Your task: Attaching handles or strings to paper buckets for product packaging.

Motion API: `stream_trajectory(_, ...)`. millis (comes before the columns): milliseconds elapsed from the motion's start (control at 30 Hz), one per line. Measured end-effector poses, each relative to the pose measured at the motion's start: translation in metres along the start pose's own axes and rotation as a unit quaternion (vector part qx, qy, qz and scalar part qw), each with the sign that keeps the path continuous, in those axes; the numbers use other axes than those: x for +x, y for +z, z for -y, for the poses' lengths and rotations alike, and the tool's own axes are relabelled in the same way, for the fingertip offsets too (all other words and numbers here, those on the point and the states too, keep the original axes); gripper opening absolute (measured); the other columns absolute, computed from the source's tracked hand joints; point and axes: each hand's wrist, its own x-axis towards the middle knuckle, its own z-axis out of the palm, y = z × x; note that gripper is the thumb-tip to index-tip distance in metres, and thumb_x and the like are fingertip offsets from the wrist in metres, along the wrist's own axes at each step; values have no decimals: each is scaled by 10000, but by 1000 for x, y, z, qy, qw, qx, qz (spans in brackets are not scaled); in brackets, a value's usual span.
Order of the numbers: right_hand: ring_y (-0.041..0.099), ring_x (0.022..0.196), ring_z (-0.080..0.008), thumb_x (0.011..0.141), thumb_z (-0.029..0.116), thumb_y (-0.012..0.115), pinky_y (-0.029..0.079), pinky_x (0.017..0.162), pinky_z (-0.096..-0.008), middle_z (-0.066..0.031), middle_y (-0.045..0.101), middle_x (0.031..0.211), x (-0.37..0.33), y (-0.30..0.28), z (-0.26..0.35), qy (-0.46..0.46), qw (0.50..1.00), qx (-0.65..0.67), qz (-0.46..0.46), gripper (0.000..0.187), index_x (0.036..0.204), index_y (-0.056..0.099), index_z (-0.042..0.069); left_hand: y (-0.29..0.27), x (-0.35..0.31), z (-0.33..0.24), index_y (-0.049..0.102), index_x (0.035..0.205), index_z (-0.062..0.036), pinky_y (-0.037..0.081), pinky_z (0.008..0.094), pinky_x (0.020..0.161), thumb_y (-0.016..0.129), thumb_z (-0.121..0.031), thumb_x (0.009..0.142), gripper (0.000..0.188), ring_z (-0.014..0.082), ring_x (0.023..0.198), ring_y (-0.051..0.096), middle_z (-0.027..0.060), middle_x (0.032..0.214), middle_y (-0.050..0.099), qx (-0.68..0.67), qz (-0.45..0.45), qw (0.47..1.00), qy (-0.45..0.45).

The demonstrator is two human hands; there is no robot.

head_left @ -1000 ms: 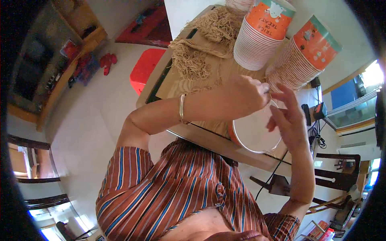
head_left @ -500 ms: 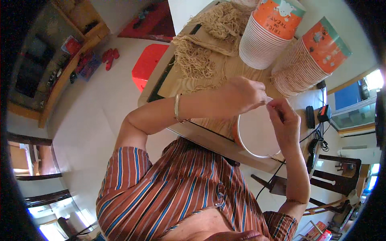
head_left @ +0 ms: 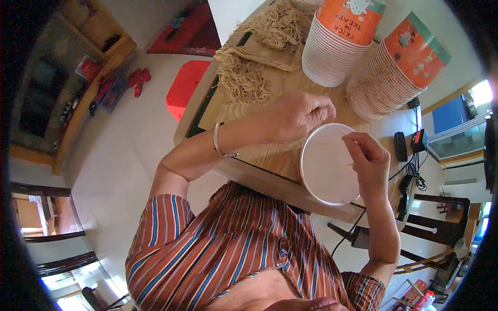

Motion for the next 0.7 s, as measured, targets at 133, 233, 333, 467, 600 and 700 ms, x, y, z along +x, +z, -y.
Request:
stream_trajectory(133, 496, 702, -25, 889, 48, 639, 417, 609, -191, 39, 600, 795, -5, 3, 2, -26, 1000, -6, -10, 86, 953, 675, 3, 0, 0, -18, 648, 824, -11, 482, 415, 635, 518, -340, 960, 379, 306, 627, 619, 184, 719, 638, -6, 61, 995, -81)
stream_trajectory(233, 491, 699, -22, 888, 37, 637, 408, 601, -183, 44, 601, 798, -6, 8, -7, -48, 999, 12, -21, 98, 972, 676, 4, 9, -3, -17, 648, 823, -6, 483, 408, 623, 511, -375, 954, 416, 318, 635, 618, 183, 723, 635, -5, 85, 996, -17)
stream_trajectory(333, 475, 687, -14, 890, 31, 633, 391, 589, -172, 49, 591, 781, -7, 12, -5, -61, 998, 28, -13, 114, 993, 678, 13, 18, -5, -12, 648, 832, -1, 479, 407, 613, 530, -348, 945, 384, 328, 644, 614, 181, 716, 629, -21, 42, 999, 7)
stream_trajectory(467, 460, 674, -4, 890, 25, 629, 380, 586, -165, 55, 582, 767, -5, 14, -6, -89, 996, -14, -18, 109, 990, 674, 29, 23, -6, -2, 556, 816, -9, 429, 351, 575, 503, -369, 970, 395, 200, 604, 515, 96, 646, 528, -43, 33, 998, 28)
stream_trajectory(600, 465, 665, 0, 882, 22, 638, 391, 568, -170, 49, 573, 742, -2, 14, -7, -74, 997, -17, -8, 56, 937, 639, 31, 23, -8, -1, 522, 846, -16, 425, 361, 586, 520, -292, 964, 300, 194, 618, 502, 99, 662, 504, -21, 27, 999, 11)
stream_trajectory(700, 469, 664, -1, 877, 15, 640, 397, 557, -173, 41, 570, 739, -1, 17, -12, -89, 996, -12, -20, 43, 912, 618, 26, 20, -7, -4, 515, 852, -18, 425, 362, 596, 515, -266, 966, 273, 190, 631, 504, 100, 673, 502, -20, 34, 999, -2)
